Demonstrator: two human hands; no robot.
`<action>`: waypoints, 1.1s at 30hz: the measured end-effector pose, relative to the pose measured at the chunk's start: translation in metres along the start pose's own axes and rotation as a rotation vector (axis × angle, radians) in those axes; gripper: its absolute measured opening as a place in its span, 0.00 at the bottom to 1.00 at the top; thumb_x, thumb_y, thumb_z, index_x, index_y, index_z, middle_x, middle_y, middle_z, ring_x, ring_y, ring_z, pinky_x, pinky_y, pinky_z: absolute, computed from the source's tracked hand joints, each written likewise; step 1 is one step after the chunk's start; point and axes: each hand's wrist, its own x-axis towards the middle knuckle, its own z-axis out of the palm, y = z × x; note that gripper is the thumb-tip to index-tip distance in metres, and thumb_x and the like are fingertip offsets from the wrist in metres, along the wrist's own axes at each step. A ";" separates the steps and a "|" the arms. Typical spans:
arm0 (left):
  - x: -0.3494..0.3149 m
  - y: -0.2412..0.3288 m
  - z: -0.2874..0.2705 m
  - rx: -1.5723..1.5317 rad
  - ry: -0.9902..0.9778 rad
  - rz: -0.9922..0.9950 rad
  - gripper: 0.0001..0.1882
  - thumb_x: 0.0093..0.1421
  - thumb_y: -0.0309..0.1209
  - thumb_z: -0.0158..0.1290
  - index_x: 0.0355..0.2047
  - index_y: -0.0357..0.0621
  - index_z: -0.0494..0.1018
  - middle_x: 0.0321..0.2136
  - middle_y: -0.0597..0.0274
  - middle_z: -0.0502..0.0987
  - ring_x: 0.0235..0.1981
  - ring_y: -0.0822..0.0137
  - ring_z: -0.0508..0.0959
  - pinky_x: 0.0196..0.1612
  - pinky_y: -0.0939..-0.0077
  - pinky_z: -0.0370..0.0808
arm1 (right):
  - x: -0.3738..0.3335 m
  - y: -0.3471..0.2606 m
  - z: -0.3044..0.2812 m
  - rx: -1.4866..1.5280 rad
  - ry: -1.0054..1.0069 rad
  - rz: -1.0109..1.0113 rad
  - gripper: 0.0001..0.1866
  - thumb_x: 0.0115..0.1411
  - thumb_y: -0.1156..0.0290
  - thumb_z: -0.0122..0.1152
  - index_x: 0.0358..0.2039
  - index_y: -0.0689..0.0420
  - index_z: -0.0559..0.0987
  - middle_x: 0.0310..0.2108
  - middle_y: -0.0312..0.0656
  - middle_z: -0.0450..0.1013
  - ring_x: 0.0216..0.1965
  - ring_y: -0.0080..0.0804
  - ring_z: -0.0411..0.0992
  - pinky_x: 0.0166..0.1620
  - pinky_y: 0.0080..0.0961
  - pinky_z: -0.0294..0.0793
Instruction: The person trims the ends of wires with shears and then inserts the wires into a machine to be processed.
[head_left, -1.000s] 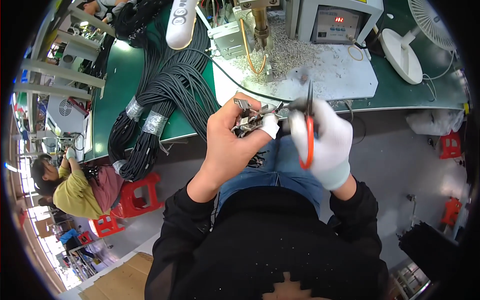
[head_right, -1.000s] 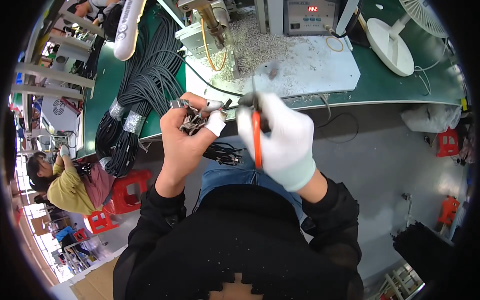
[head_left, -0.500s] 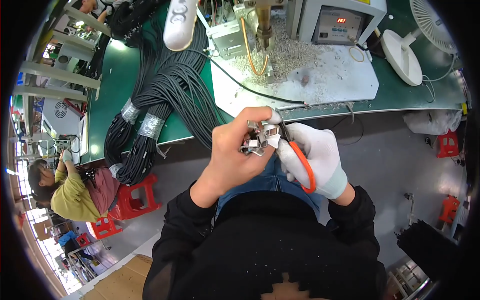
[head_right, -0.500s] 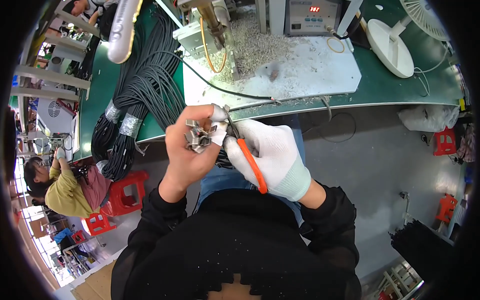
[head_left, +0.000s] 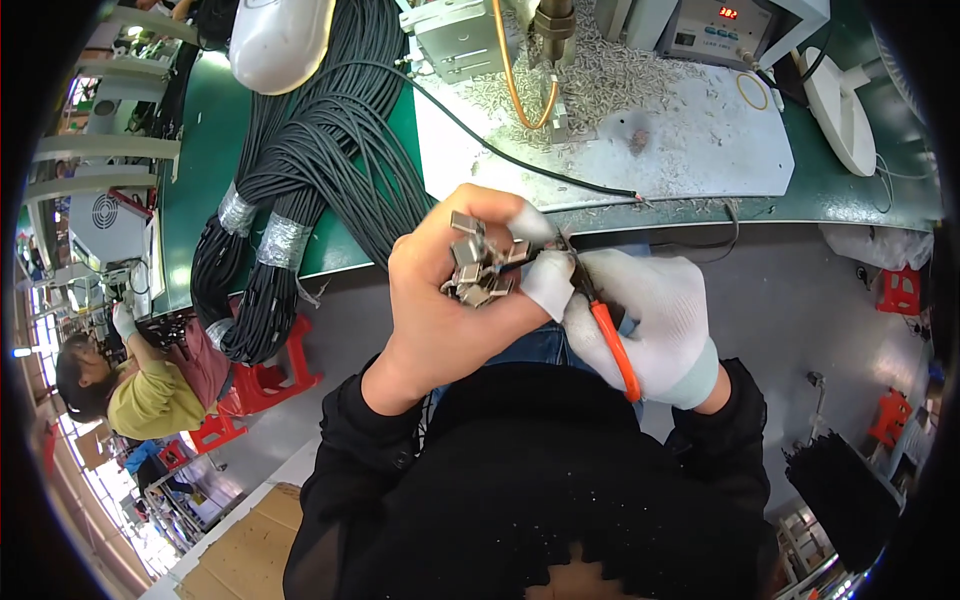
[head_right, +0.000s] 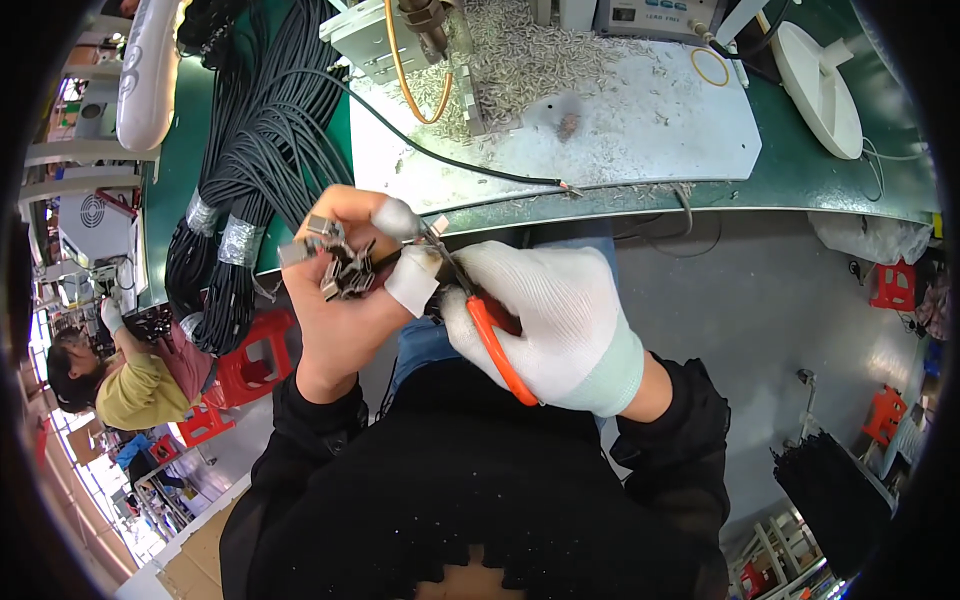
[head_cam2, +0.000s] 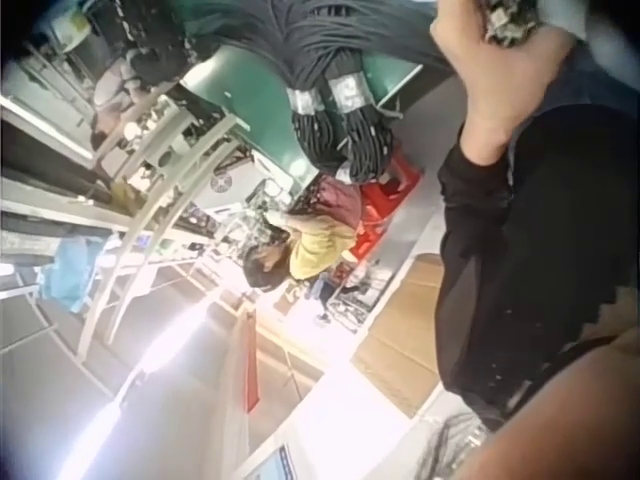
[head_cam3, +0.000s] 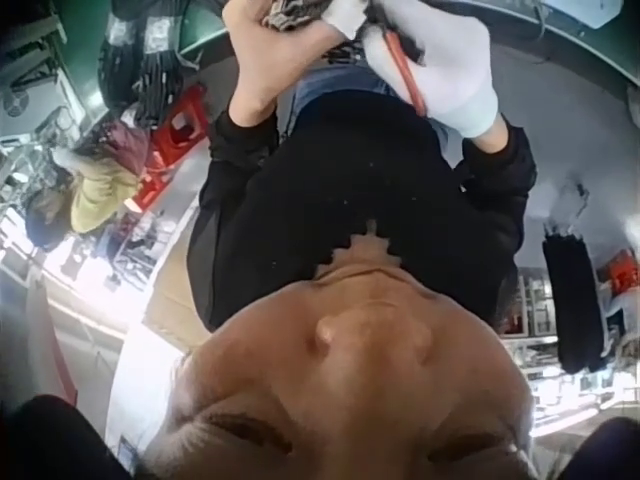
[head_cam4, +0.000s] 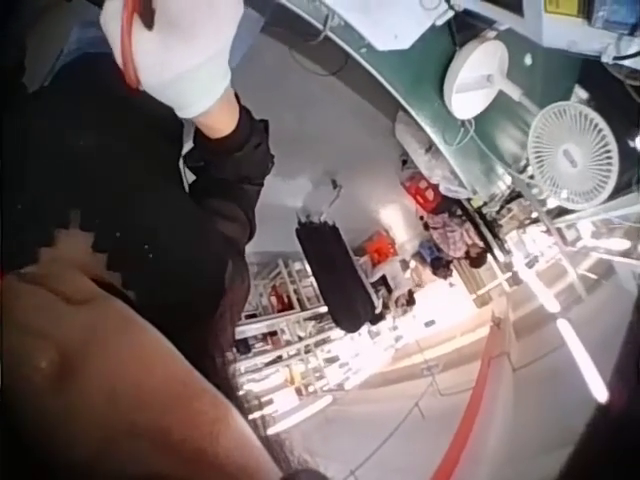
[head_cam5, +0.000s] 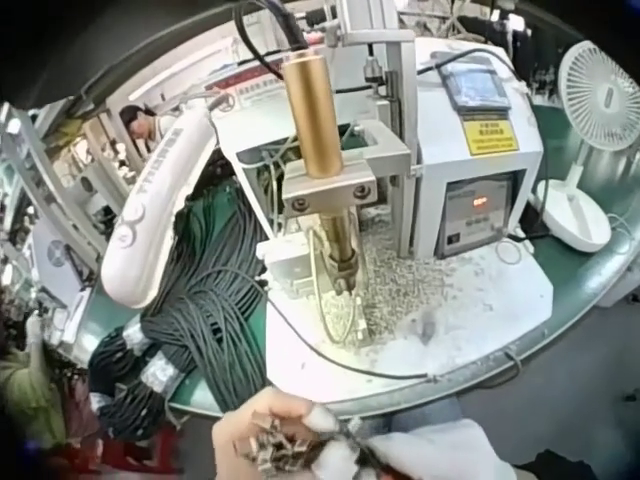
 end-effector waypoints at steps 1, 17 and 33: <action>0.001 0.001 0.002 0.044 0.038 -0.003 0.13 0.49 0.14 0.55 0.35 0.33 0.67 0.27 0.63 0.75 0.27 0.81 0.73 0.32 0.89 0.70 | -0.001 0.000 0.002 0.033 0.044 -0.013 0.09 0.46 0.75 0.62 0.30 0.59 0.76 0.14 0.44 0.66 0.14 0.38 0.68 0.19 0.28 0.66; 0.019 0.004 0.011 0.063 0.067 -0.283 0.10 0.47 0.21 0.59 0.29 0.37 0.70 0.22 0.70 0.71 0.23 0.84 0.68 0.26 0.87 0.67 | -0.001 0.022 0.014 -0.189 0.247 -0.112 0.08 0.45 0.76 0.61 0.28 0.62 0.76 0.13 0.42 0.66 0.12 0.33 0.66 0.19 0.24 0.65; 0.040 -0.022 -0.033 -0.109 -0.033 -0.459 0.05 0.52 0.24 0.57 0.28 0.37 0.71 0.19 0.72 0.69 0.17 0.84 0.63 0.19 0.88 0.59 | 0.009 0.035 0.001 0.254 0.106 0.240 0.09 0.56 0.69 0.52 0.26 0.62 0.76 0.13 0.33 0.66 0.12 0.15 0.63 0.19 0.14 0.62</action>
